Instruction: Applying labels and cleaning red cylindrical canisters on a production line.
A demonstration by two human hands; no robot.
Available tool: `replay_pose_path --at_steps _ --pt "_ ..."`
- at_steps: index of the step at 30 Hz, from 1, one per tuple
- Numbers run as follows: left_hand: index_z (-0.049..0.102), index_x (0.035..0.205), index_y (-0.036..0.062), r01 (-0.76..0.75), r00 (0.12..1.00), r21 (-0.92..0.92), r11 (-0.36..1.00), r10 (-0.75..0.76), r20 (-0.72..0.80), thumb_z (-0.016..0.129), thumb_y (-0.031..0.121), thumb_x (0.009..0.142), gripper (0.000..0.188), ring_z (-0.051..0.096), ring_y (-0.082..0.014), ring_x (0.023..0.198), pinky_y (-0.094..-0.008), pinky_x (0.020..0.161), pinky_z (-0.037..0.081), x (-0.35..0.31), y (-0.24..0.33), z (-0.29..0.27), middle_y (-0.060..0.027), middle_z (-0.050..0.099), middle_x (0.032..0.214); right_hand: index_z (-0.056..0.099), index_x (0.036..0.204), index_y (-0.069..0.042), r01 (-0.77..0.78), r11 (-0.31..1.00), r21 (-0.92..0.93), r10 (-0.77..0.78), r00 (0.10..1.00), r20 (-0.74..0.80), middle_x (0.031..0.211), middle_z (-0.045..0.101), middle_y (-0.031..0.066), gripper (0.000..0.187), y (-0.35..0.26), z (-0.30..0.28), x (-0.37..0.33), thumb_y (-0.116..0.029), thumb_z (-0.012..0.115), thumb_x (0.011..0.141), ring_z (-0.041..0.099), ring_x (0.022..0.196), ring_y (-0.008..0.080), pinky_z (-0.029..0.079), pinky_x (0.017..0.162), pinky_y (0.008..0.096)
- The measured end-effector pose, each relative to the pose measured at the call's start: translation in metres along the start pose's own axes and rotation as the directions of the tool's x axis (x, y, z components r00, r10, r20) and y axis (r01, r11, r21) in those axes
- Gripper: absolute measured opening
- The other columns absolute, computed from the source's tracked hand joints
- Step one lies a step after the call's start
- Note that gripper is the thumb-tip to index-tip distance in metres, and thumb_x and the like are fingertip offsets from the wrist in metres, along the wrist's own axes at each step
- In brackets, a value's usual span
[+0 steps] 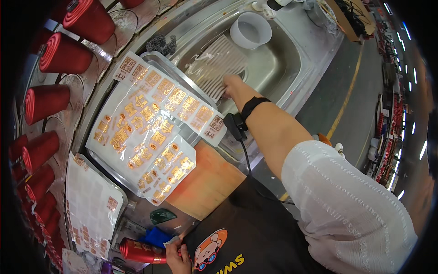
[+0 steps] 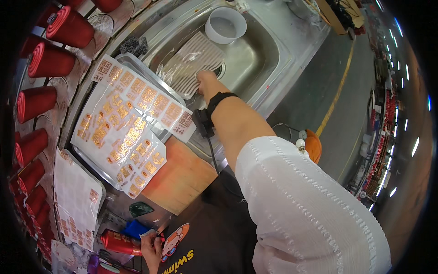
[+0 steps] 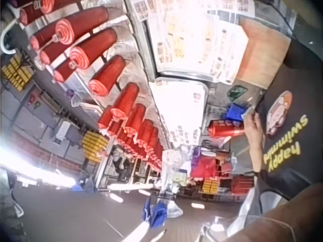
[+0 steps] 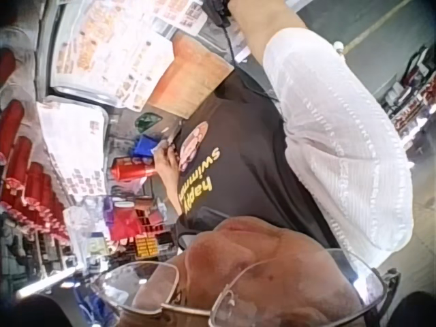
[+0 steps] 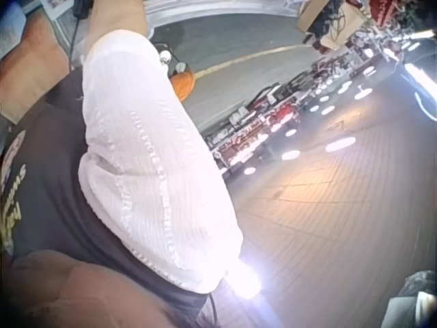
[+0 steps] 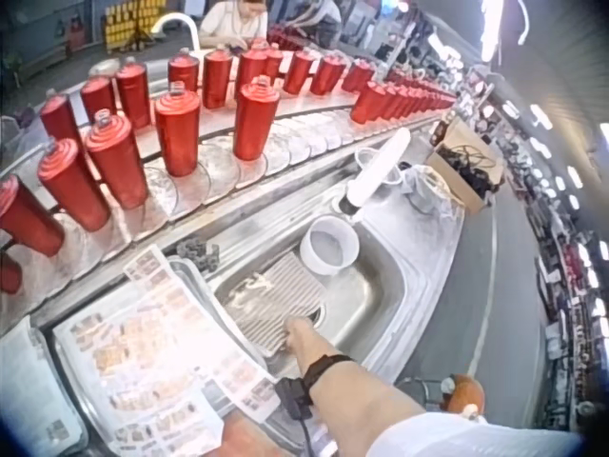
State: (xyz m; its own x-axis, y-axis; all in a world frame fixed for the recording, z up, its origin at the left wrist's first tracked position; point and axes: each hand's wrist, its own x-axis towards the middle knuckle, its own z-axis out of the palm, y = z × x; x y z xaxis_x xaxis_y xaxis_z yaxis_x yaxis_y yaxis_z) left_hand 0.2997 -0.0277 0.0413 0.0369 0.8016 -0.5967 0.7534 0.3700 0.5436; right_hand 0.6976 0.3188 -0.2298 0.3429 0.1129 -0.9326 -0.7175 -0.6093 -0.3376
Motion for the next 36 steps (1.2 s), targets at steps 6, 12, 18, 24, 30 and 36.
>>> replay_pose_path --at_steps 6,12,18,24,30,36 --pt "0.058 0.093 -0.0036 -0.087 0.996 -0.002 0.996 0.087 -0.03 0.057 0.006 0.085 0.012 0.057 -0.0332 0.077 -0.0383 0.07 0.046 0.005 -0.002 0.003 -0.0176 0.057 0.083 0.05 0.097 0.005 0.171 0.97 -0.173 -0.156 0.983 0.095 0.091 0.052 0.0199 0.027 -0.015 -0.048 0.014 0.008 0.054 0.071 0.06 0.077 0.037 0.051 0.058 0.0559" --pt "0.058 0.094 -0.0037 -0.014 1.0 -0.019 1.0 0.014 0.024 0.057 0.003 0.083 0.013 0.057 -0.0342 0.08 -0.0387 0.072 0.046 0.017 0.018 -0.003 -0.0181 0.057 0.087 0.053 0.086 0.004 0.235 0.734 -0.637 -0.132 0.97 0.205 0.082 0.052 0.0164 0.021 -0.068 -0.106 -0.012 0.007 0.052 0.065 0.058 0.072 0.0313 0.051 0.056 0.0487" --pt "0.058 0.098 -0.003 -0.113 0.993 -0.052 0.992 0.115 0.025 0.054 0.002 0.082 0.017 0.057 -0.0318 0.082 -0.0354 0.074 0.045 0.034 0.028 -0.019 -0.0172 0.056 0.088 0.057 0.099 0.004 0.439 0.521 -0.732 -0.219 0.897 0.383 0.08 0.059 0.0125 0.031 -0.093 -0.14 -0.099 0.006 0.052 0.068 0.064 0.072 0.0237 0.054 0.067 0.0374" --pt "0.058 0.097 -0.002 -0.181 0.982 -0.104 0.978 0.185 0.03 0.058 0.007 0.082 0.018 0.057 -0.036 0.083 -0.0382 0.074 0.045 0.061 0.056 -0.035 -0.0186 0.056 0.088 0.06 0.111 0.0 0.541 0.143 -0.829 -0.186 0.837 0.514 0.088 0.064 0.0063 0.038 -0.118 -0.174 -0.17 0.003 0.053 0.073 0.063 0.08 0.0154 0.052 0.072 0.0292" --pt "0.055 0.108 -0.0019 -0.451 0.884 -0.191 0.872 0.466 0.036 0.061 0.01 0.082 0.029 0.06 -0.0329 0.089 -0.0364 0.079 0.047 0.115 0.09 -0.024 -0.0179 0.059 0.098 0.061 0.11 0.001 0.735 -0.248 -0.631 -0.052 0.64 0.767 0.09 0.065 0.0044 0.037 -0.132 -0.166 -0.257 0.004 0.048 0.075 0.06 0.08 0.0128 0.049 0.076 0.0285" --pt "0.037 0.137 0.0023 -0.582 0.813 -0.295 0.758 0.556 -0.175 0.065 0.018 0.081 0.065 0.051 -0.0275 0.113 -0.0337 0.092 0.044 0.184 0.127 0.032 -0.0167 0.047 0.129 0.058 0.095 0.002 0.683 -0.672 -0.287 0.11 0.475 0.873 0.075 0.06 0.0176 0.03 -0.116 -0.121 -0.324 0.004 0.048 0.067 0.055 0.067 0.0278 0.046 0.066 0.0333"
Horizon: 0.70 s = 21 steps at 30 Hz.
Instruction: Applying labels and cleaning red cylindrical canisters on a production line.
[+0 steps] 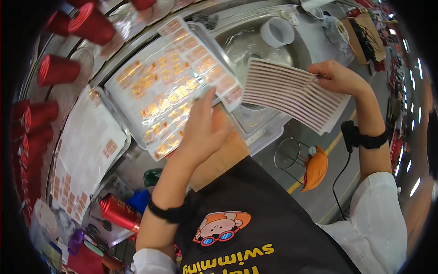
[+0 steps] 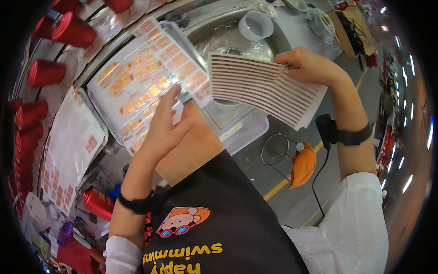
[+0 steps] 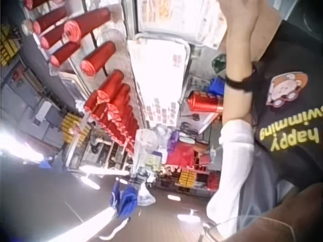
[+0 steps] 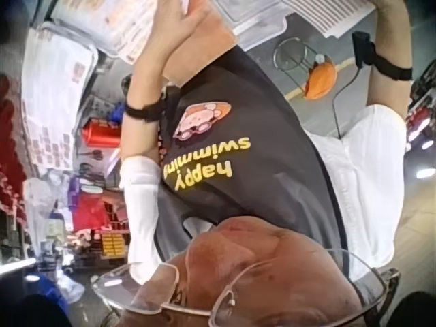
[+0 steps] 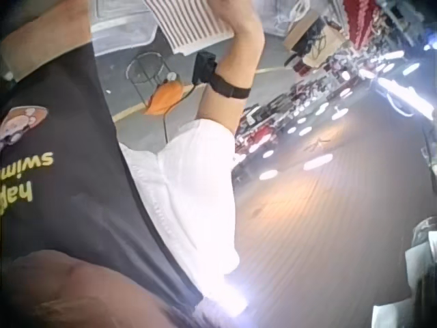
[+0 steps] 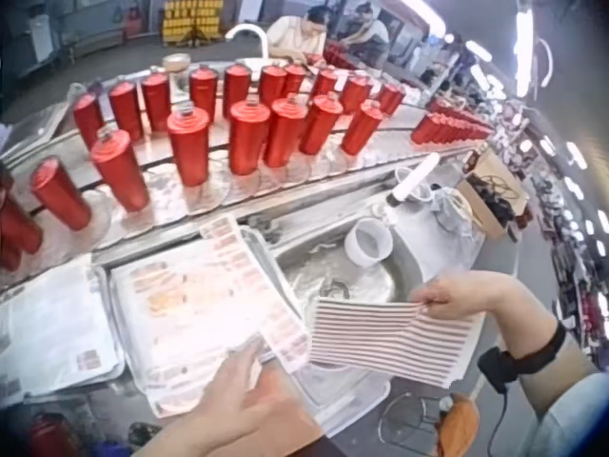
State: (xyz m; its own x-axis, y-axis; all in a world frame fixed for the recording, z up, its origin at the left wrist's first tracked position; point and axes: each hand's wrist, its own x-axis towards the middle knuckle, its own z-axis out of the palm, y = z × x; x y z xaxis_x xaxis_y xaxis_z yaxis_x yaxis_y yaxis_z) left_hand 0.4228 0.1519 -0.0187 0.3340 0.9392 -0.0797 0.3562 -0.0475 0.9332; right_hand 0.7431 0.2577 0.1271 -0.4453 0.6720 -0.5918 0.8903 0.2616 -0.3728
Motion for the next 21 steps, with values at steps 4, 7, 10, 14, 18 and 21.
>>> replay_pose_path --at_steps 4,7,10,14,18,21 --pt "0.037 0.134 0.0011 -0.08 0.986 -0.034 0.996 0.075 -0.147 0.067 0.022 0.078 0.067 0.054 -0.0379 0.109 -0.0424 0.093 0.043 0.012 -0.006 0.031 -0.0246 0.054 0.119 0.057 0.091 0.002 0.136 0.987 -0.081 -0.132 0.99 0.052 0.073 0.057 0.0207 0.026 -0.045 -0.001 0.015 0.004 0.048 0.067 0.053 0.066 0.0352 0.045 0.063 0.0365" --pt "0.044 0.127 0.0 0.186 0.98 -0.413 0.891 -0.198 0.014 0.064 0.019 0.079 0.055 0.06 -0.0317 0.099 -0.0379 0.086 0.046 0.002 0.007 0.028 -0.021 0.06 0.107 0.055 0.088 0.002 0.181 0.97 -0.165 -0.154 0.974 0.168 0.071 0.055 0.0214 0.022 -0.063 0.001 0.029 0.004 0.048 0.067 0.052 0.066 0.0378 0.043 0.061 0.0391" --pt "0.051 0.116 -0.0012 0.298 0.935 -0.533 0.792 -0.354 -0.004 0.059 0.013 0.083 0.037 0.062 -0.0211 0.09 -0.0327 0.08 0.048 -0.025 -0.01 0.024 -0.0149 0.063 0.097 0.055 0.087 0.002 0.284 0.957 -0.058 -0.27 0.945 0.183 0.069 0.053 0.0217 0.02 -0.069 0.021 0.052 0.004 0.049 0.068 0.051 0.067 0.0397 0.042 0.06 0.0414" --pt "0.054 0.114 -0.002 0.239 0.913 -0.654 0.718 -0.395 -0.1 0.054 0.007 0.086 0.029 0.061 -0.0142 0.093 -0.0291 0.08 0.048 -0.076 -0.021 0.017 -0.0114 0.063 0.1 0.057 0.091 0.0 0.265 0.964 0.013 -0.257 0.92 0.296 0.073 0.057 0.0213 0.022 -0.093 0.063 0.086 0.0 0.052 0.07 0.056 0.073 0.0385 0.044 0.066 0.0429" --pt "0.048 0.123 -0.0041 0.348 0.849 -0.734 0.583 -0.528 -0.016 0.05 0.001 0.088 0.035 0.055 -0.015 0.108 -0.0291 0.093 0.043 -0.121 -0.042 0.009 -0.0111 0.058 0.117 0.06 0.094 -0.001 0.294 0.955 -0.027 -0.267 0.9 0.343 0.082 0.061 0.0199 0.024 -0.114 0.113 0.117 -0.003 0.054 0.071 0.06 0.08 0.0371 0.047 0.071 0.0426" --pt "0.048 0.123 -0.0046 0.407 0.815 -0.67 0.62 -0.577 -0.039 0.05 0.0 0.088 0.035 0.057 -0.0151 0.105 -0.0287 0.091 0.044 -0.144 -0.061 0.009 -0.0112 0.06 0.115 0.063 0.101 -0.005 0.25 0.958 -0.138 -0.189 0.918 0.348 0.089 0.064 0.0185 0.03 -0.139 0.139 0.126 -0.005 0.055 0.072 0.061 0.087 0.0358 0.048 0.075 0.0424"
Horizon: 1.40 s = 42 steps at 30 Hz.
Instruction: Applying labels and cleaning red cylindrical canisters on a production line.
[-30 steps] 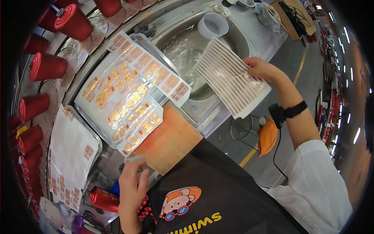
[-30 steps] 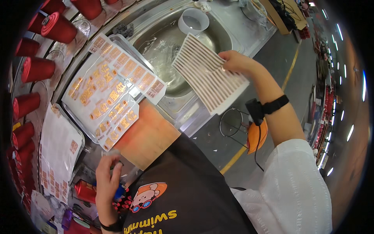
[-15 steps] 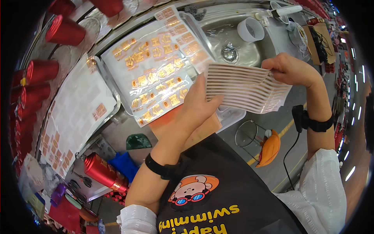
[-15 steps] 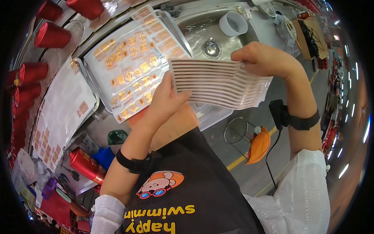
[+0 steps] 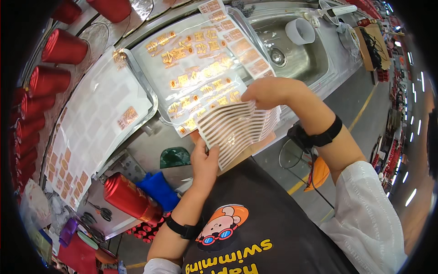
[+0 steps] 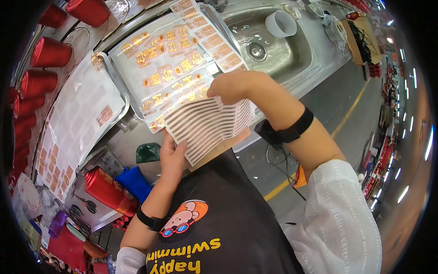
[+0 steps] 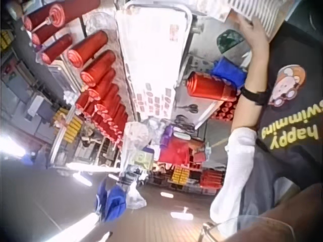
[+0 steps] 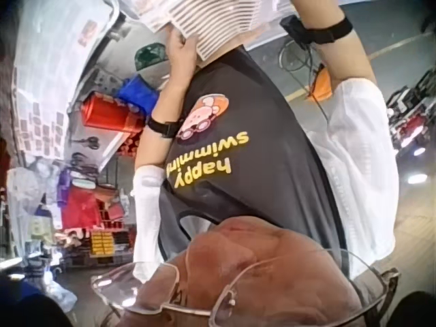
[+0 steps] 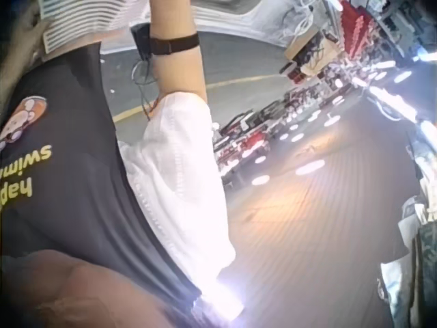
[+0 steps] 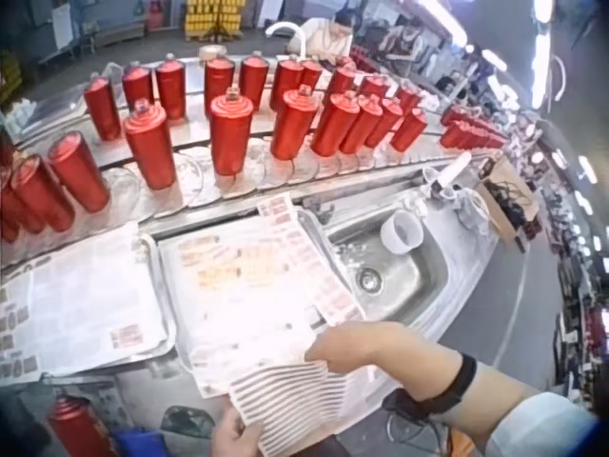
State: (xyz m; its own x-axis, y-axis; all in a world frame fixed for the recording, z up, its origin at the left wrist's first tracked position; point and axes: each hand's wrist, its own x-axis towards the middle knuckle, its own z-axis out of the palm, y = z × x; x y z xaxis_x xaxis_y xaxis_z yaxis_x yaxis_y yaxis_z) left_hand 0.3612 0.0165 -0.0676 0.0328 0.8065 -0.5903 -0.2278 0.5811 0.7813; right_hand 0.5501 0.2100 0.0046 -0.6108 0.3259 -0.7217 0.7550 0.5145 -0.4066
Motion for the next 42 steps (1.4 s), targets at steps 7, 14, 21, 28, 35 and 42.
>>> replay_pose_path --at_steps 7,14,21,28,35,42 --pt "0.052 0.118 -0.0053 -0.1 0.994 0.216 0.971 0.108 -0.026 0.052 0.001 0.088 0.03 0.059 -0.0134 0.097 -0.0266 0.085 0.046 -0.001 -0.009 -0.024 -0.0113 0.063 0.108 0.064 0.104 -0.01 -0.152 0.971 -0.183 0.14 0.987 -0.078 0.095 0.066 0.0117 0.032 -0.03 0.01 0.011 -0.002 0.057 0.074 0.063 0.095 0.0298 0.05 0.079 0.0411" --pt "0.056 0.103 -0.0019 -0.294 0.95 0.404 0.866 0.312 0.022 0.056 0.006 0.082 0.023 0.056 -0.0343 0.07 -0.0396 0.065 0.045 0.005 -0.003 -0.031 -0.0206 0.059 0.083 0.062 0.105 -0.009 -0.153 0.96 -0.235 0.103 0.972 -0.209 0.076 0.063 0.014 0.032 -0.025 0.023 0.012 -0.002 0.056 0.075 0.063 0.079 0.0329 0.048 0.073 0.0435" --pt "0.058 0.104 0.0008 -0.559 0.817 0.624 0.546 0.491 0.303 0.061 0.004 0.078 0.027 0.054 -0.0343 0.077 -0.0414 0.07 0.044 0.005 0.016 -0.049 -0.015 0.056 0.083 0.066 0.091 -0.004 -0.048 0.988 -0.147 0.0 0.951 -0.308 0.09 0.064 0.01 0.027 -0.024 0.031 0.006 0.005 0.057 0.066 0.059 0.094 0.0292 0.046 0.082 0.0407" --pt "0.052 0.112 -0.0018 -0.575 0.728 0.814 0.087 0.509 0.46 0.066 0.011 0.073 0.043 0.045 -0.0428 0.107 -0.0478 0.088 0.042 -0.012 0.028 -0.046 -0.0236 0.049 0.109 0.066 0.09 0.001 0.017 0.952 -0.306 -0.224 0.72 -0.656 0.126 0.052 0.0194 0.027 -0.011 0.063 0.004 0.007 0.056 0.066 0.056 0.106 0.0335 0.047 0.088 0.0411" --pt "0.057 0.104 -0.0045 -0.461 0.581 0.834 -0.302 0.608 0.541 0.069 0.014 0.075 0.036 0.046 -0.0422 0.114 -0.0448 0.092 0.042 -0.083 0.046 -0.073 -0.0247 0.054 0.111 0.064 0.08 0.002 -0.102 0.985 -0.142 -0.022 0.734 -0.678 0.107 0.059 0.0124 0.01 -0.01 0.062 0.042 -0.001 0.057 0.073 0.059 0.09 0.0319 0.048 0.081 0.0362" --pt "0.056 0.118 0.0014 -0.458 0.547 0.884 -0.092 0.754 0.362 0.064 0.013 0.08 0.041 0.045 -0.0358 0.123 -0.0378 0.095 0.039 -0.169 0.005 -0.151 -0.023 0.041 0.139 0.064 0.106 -0.009 -0.58 0.772 -0.261 0.143 0.558 -0.818 0.114 0.057 0.0154 0.03 -0.023 0.075 0.052 -0.009 0.061 0.075 0.056 0.108 0.0336 0.046 0.089 0.0464"
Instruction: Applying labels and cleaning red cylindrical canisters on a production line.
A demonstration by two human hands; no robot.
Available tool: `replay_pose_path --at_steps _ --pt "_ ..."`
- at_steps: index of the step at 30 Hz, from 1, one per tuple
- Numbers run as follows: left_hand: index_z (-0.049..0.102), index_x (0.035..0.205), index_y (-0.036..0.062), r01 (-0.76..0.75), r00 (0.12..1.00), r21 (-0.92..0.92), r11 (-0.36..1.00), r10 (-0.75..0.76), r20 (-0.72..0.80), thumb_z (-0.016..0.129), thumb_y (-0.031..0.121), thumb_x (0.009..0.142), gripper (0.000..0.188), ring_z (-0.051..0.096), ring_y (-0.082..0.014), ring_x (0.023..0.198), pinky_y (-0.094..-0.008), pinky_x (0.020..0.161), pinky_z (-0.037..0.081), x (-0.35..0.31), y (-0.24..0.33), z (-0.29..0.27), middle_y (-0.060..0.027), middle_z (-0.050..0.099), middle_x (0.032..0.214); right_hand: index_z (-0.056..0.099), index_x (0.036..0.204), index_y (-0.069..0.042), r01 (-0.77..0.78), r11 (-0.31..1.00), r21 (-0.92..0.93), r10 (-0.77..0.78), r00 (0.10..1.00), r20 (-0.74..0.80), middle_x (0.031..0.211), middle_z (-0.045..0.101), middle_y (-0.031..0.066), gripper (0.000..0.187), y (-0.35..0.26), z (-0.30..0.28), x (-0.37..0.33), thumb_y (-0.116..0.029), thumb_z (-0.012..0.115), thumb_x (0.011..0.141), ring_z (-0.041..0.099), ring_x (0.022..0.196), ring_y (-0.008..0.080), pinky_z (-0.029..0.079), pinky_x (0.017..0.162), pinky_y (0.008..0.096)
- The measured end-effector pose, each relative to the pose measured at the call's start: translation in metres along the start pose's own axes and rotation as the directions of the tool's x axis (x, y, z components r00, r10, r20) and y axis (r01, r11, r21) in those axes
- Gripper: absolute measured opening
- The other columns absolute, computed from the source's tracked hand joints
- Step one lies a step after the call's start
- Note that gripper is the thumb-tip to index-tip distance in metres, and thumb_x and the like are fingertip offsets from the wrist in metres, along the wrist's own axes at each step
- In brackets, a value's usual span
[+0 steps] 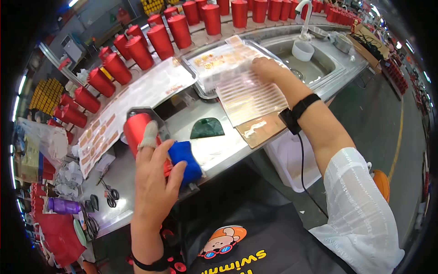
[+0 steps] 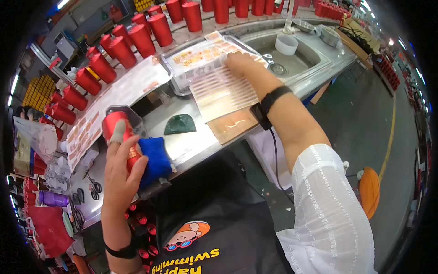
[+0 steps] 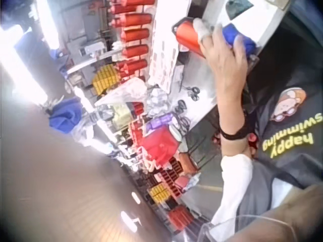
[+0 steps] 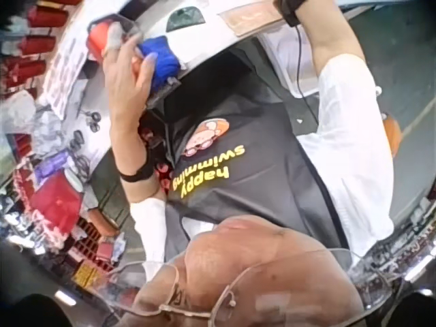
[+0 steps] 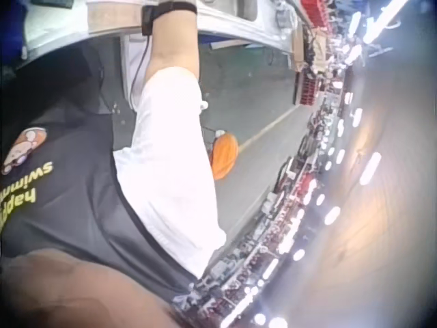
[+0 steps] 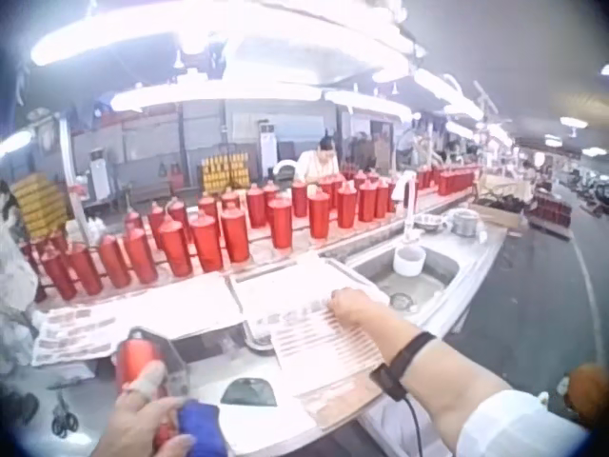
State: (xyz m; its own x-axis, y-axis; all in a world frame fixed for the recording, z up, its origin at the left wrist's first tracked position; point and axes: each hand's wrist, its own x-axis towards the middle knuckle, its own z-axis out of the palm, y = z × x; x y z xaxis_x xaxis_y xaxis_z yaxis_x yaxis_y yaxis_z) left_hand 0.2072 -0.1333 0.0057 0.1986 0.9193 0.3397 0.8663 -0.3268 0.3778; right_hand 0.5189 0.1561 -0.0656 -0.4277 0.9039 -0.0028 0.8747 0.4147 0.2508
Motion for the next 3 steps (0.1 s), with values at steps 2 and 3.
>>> replay_pose_path --at_steps 2,3 --pt "0.054 0.123 0.0068 0.067 0.99 -0.052 0.996 -0.073 -0.12 0.065 0.016 0.08 0.045 0.041 -0.035 0.129 -0.0408 0.101 0.035 -0.032 -0.025 -0.009 -0.0205 0.037 0.145 0.064 0.107 -0.009 0.005 0.997 0.082 0.007 0.99 -0.144 0.117 0.056 0.0168 0.031 -0.022 -0.024 -0.006 -0.009 0.06 0.076 0.054 0.111 0.0352 0.044 0.091 0.0484" --pt "0.053 0.126 0.0103 0.11 0.98 -0.15 0.983 -0.132 -0.148 0.066 0.018 0.08 0.048 0.04 -0.0352 0.13 -0.0443 0.104 0.033 -0.044 -0.033 -0.013 -0.019 0.038 0.144 0.063 0.109 -0.009 0.018 0.986 0.164 0.023 0.969 -0.246 0.12 0.054 0.0183 0.032 -0.034 -0.033 -0.012 -0.009 0.06 0.077 0.052 0.114 0.0368 0.043 0.093 0.0505"
